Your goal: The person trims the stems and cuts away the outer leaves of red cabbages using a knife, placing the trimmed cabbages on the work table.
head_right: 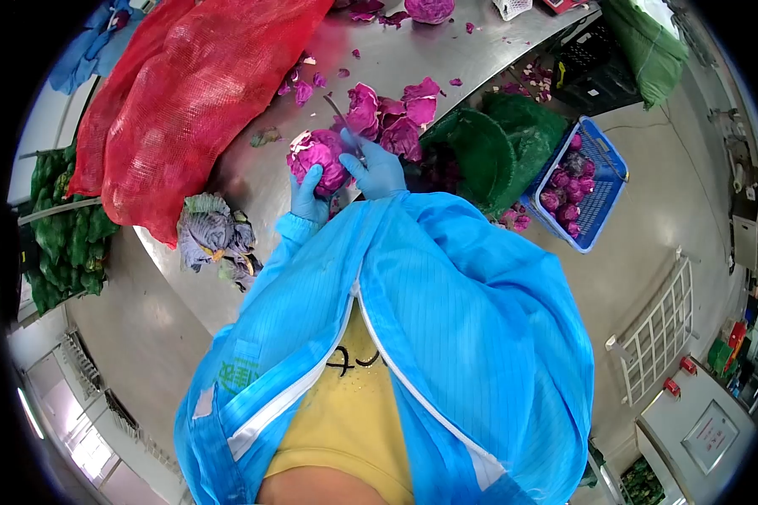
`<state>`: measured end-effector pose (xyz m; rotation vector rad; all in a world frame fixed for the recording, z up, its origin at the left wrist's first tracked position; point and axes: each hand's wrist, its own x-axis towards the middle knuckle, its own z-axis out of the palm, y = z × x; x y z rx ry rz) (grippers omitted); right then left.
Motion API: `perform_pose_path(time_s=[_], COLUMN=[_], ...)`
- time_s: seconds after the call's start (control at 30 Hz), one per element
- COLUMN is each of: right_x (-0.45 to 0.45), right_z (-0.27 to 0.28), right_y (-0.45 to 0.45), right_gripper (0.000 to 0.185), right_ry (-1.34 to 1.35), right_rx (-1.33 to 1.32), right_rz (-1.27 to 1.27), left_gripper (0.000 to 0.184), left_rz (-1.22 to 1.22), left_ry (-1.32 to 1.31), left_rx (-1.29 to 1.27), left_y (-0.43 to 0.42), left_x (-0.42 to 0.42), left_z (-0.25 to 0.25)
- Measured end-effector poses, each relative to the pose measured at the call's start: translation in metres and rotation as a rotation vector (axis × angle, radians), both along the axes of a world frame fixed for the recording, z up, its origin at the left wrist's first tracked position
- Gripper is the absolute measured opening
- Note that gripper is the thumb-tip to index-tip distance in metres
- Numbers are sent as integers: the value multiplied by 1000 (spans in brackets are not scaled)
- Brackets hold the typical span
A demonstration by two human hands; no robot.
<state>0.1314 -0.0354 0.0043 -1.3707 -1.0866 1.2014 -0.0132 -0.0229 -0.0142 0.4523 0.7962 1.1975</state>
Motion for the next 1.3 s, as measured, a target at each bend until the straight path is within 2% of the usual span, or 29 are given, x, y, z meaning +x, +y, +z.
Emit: perform_pose_path(time_s=[0.03, 0.07, 0.13, 0.23, 0.37, 0.43, 0.47, 0.53, 0.67, 0.73, 0.77, 0.83, 0.93, 1.0, 1.07, 1.1, 1.13, 1.2, 1.23, 1.27, 1.3], right_x=[-1, -2, -3, -2, 1, 1, 2, 6, 11, 14, 16, 21, 38, 36, 28, 23, 23, 23, 23, 25, 27], right_z=[1, 0, -4, -15, -30, -30, -31, -15, -16, -3, -3, 2, 17, 14, 21, 19, 19, 21, 24, 28, 31], right_y=[-1, -2, -1, -1, 4, 6, 6, 5, 8, 9, 10, 16, 21, 22, 15, 14, 16, 22, 26, 31, 36], right_gripper=[42, 42, 37, 34, 34, 33, 33, 32, 29, 20, 20, 17, 21, 27, 39, 51, 51, 60, 68, 68, 71], right_ry=[-125, -126, -245, -330, -308, -80, -80, 155, 220, 26, 27, -300, -238, -287, -258, -83, -84, -383, -450, -450, -547], right_rx=[53, 50, 44, 98, 104, 48, 47, -175, -168, -82, -84, 232, 100, 150, 52, 75, 74, 314, 389, 388, 380], right_rz=[-15, -17, -32, -60, -48, -11, -11, 67, 117, 184, 188, 82, -69, -112, 47, 107, 111, 283, 323, 324, 446], left_gripper=[77, 77, 79, 80, 82, 83, 83, 82, 82, 83, 83, 82, 84, 85, 86, 86, 86, 86, 86, 86, 85], left_rz=[60, 59, 119, 143, 134, 105, 105, 73, 17, -93, -89, -95, -84, -85, -85, -83, -100, -115, -155, -196, -228], left_ry=[72, 70, 230, 245, 178, 119, 119, 120, 25, -98, -98, -88, -71, -33, 143, 142, 200, 260, 231, 202, 160], left_rx=[59, 56, 129, 144, 142, 132, 131, 157, 117, 29, 27, 16, 45, 79, 100, 98, 154, 209, 185, 160, 145], left_y=[0, -1, 2, -1, -3, -4, -4, -5, -3, -3, -4, -4, -5, -2, -1, 0, 1, 0, -2, -4, -5], left_x=[1, 1, 2, 5, 3, -1, -2, -6, -11, -15, -17, -18, -22, -27, -30, -30, -29, -29, -25, -23, -23], left_z=[-7, -13, -18, -18, -16, -17, -18, -19, -19, -16, -15, -12, -9, -12, -16, -15, -14, -6, 7, 17, 21])
